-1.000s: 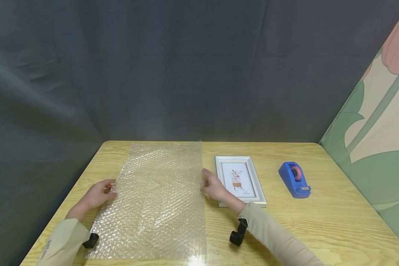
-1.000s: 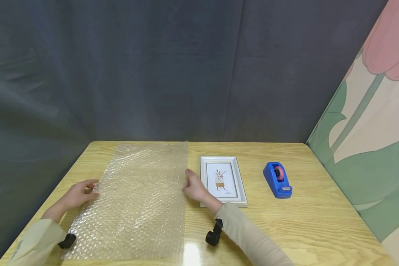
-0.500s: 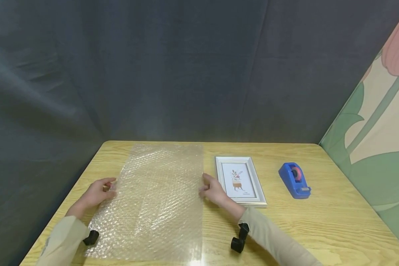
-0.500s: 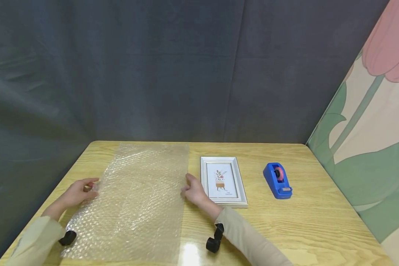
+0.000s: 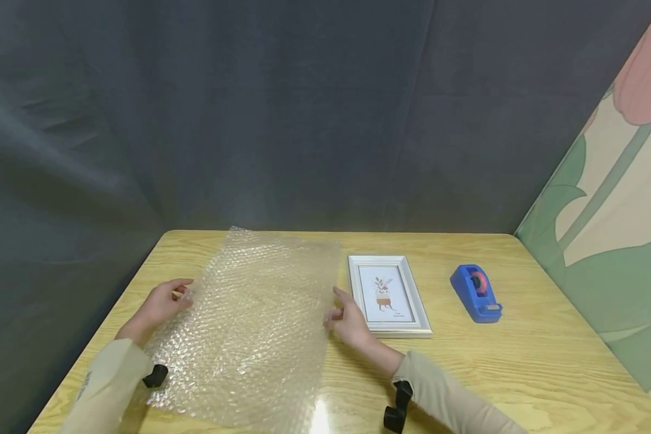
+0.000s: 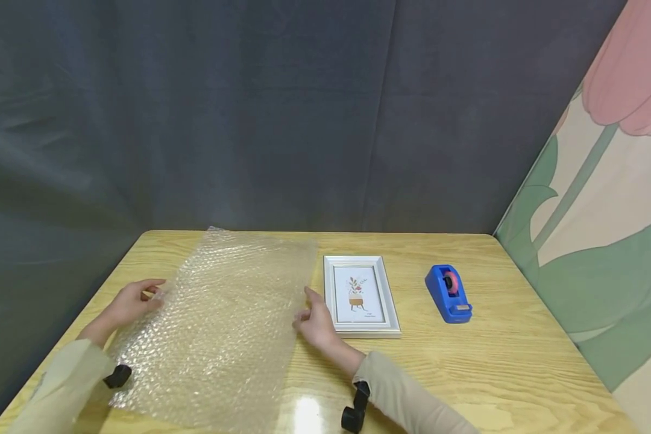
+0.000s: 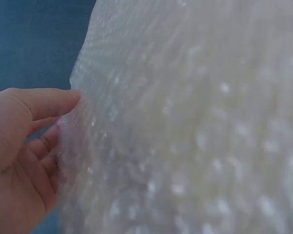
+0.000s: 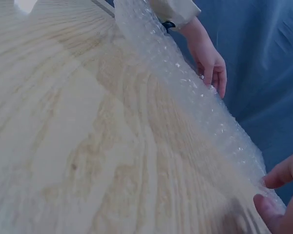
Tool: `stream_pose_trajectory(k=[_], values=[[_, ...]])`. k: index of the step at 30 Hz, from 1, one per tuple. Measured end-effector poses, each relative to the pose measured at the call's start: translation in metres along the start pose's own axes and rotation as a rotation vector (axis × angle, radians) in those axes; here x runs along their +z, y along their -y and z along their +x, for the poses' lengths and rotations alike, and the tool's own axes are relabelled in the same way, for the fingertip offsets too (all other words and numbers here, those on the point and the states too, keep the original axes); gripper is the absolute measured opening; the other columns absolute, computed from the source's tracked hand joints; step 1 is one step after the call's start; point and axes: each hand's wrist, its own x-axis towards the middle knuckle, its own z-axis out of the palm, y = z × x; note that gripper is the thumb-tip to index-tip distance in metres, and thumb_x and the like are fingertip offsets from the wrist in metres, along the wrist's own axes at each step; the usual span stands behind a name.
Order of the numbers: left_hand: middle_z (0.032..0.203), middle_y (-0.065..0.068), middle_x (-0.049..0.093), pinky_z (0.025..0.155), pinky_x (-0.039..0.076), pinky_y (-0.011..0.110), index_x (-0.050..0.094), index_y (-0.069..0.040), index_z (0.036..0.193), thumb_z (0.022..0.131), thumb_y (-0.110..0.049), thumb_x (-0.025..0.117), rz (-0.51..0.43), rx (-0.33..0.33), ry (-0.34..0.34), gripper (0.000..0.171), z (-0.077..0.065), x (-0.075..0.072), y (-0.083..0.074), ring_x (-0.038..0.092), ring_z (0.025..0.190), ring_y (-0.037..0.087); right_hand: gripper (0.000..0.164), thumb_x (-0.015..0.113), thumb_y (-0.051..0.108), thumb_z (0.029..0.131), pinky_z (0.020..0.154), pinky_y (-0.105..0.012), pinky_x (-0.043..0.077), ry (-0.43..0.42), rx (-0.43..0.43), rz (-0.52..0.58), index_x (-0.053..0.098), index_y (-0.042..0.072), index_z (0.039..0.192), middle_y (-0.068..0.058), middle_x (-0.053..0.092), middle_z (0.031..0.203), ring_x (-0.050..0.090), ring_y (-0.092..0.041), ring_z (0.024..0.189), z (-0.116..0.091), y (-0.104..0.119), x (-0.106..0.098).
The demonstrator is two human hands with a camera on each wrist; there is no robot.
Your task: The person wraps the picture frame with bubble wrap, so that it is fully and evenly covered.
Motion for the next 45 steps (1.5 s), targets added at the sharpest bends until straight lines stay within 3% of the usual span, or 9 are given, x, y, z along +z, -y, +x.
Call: stream_pose_trajectory(k=[7, 10, 15, 19, 24, 30, 34, 40, 45], values=[[0.105, 0.028, 0.051, 0.069, 0.051, 0.039, 0.029, 0.016, 0.131, 0.088, -0.015, 0.058, -0.015, -0.061, 0.061, 0.06, -0.023, -0.009, 0.002, 0.054, 0.094, 0.041, 0.081, 0.061, -0.008, 0.076, 0.074, -0.031, 0.054, 0.026, 0.07, -0.021, 0.012, -0.007, 0.14, -0.032, 0.03, 0.134, 0.054, -0.035, 0.099, 0.02, 0.004, -0.011], [0.102, 0.025, 0.053, 0.064, 0.051, 0.033, 0.029, 0.017, 0.13, 0.088, -0.017, 0.059, -0.043, -0.057, 0.093, 0.062, -0.04, -0.013, 0.007, 0.057, 0.089, 0.034, 0.081, 0.058, -0.006, 0.078, 0.079, -0.034, 0.053, 0.02, 0.124, -0.003, 0.008, -0.004, 0.142, -0.031, 0.034, 0.133, 0.055, -0.036, 0.101, 0.035, 0.004, -0.018], [0.094, 0.016, 0.053, 0.051, 0.044, 0.025, 0.029, 0.019, 0.129, 0.087, -0.015, 0.059, -0.158, -0.058, 0.177, 0.062, -0.067, -0.016, 0.017, 0.052, 0.07, 0.012, 0.083, 0.056, -0.009, 0.075, 0.071, -0.031, 0.055, 0.001, 0.165, 0.035, 0.008, -0.004, 0.143, -0.03, 0.038, 0.132, 0.062, -0.028, 0.081, 0.056, 0.0, -0.023], [0.085, 0.011, 0.05, 0.045, 0.04, 0.024, 0.031, 0.02, 0.127, 0.087, -0.009, 0.058, -0.241, -0.034, 0.214, 0.056, -0.072, -0.011, 0.02, 0.042, 0.055, 0.006, 0.08, 0.055, -0.01, 0.074, 0.067, -0.028, 0.055, -0.013, 0.182, 0.037, 0.013, -0.007, 0.141, -0.03, 0.041, 0.13, 0.061, -0.023, 0.075, 0.061, -0.003, -0.025], [0.084, 0.01, 0.047, 0.047, 0.042, 0.023, 0.038, 0.016, 0.125, 0.085, -0.003, 0.058, -0.227, -0.011, 0.179, 0.049, -0.066, -0.007, 0.018, 0.042, 0.058, 0.008, 0.074, 0.054, -0.012, 0.074, 0.067, -0.029, 0.055, -0.046, 0.171, 0.028, 0.02, -0.009, 0.139, -0.03, 0.046, 0.125, 0.061, -0.028, 0.081, 0.055, -0.003, -0.027], [0.084, 0.011, 0.049, 0.051, 0.045, 0.024, 0.042, 0.015, 0.123, 0.084, 0.001, 0.057, -0.16, 0.017, 0.131, 0.044, -0.052, -0.009, 0.015, 0.044, 0.063, 0.01, 0.077, 0.053, -0.013, 0.072, 0.069, -0.028, 0.054, -0.076, 0.138, 0.061, 0.015, -0.011, 0.139, -0.029, 0.047, 0.12, 0.06, -0.023, 0.079, 0.033, 0.001, -0.029], [0.086, 0.012, 0.052, 0.054, 0.047, 0.025, 0.044, 0.014, 0.122, 0.084, 0.001, 0.057, -0.116, -0.011, 0.084, 0.041, -0.05, -0.006, 0.014, 0.048, 0.068, 0.013, 0.08, 0.053, -0.013, 0.072, 0.067, -0.027, 0.054, -0.047, 0.125, 0.093, 0.011, -0.011, 0.14, -0.03, 0.048, 0.119, 0.059, -0.02, 0.075, 0.03, -0.001, -0.03], [0.091, 0.012, 0.053, 0.054, 0.045, 0.026, 0.041, 0.013, 0.125, 0.088, -0.011, 0.058, -0.118, -0.068, 0.041, 0.048, -0.065, -0.004, 0.016, 0.049, 0.07, 0.012, 0.083, 0.056, -0.009, 0.074, 0.063, -0.03, 0.056, -0.075, 0.147, 0.125, 0.008, -0.006, 0.142, -0.029, 0.049, 0.117, 0.06, -0.016, 0.069, 0.045, -0.008, -0.038], [0.085, 0.01, 0.051, 0.047, 0.041, 0.026, 0.04, 0.015, 0.123, 0.087, -0.015, 0.06, -0.17, -0.104, 0.059, 0.052, -0.084, -0.005, 0.016, 0.044, 0.059, 0.008, 0.078, 0.053, -0.01, 0.078, 0.064, -0.031, 0.056, -0.09, 0.15, 0.151, 0.008, -0.007, 0.142, -0.03, 0.047, 0.118, 0.059, -0.016, 0.07, 0.058, -0.011, -0.047]])
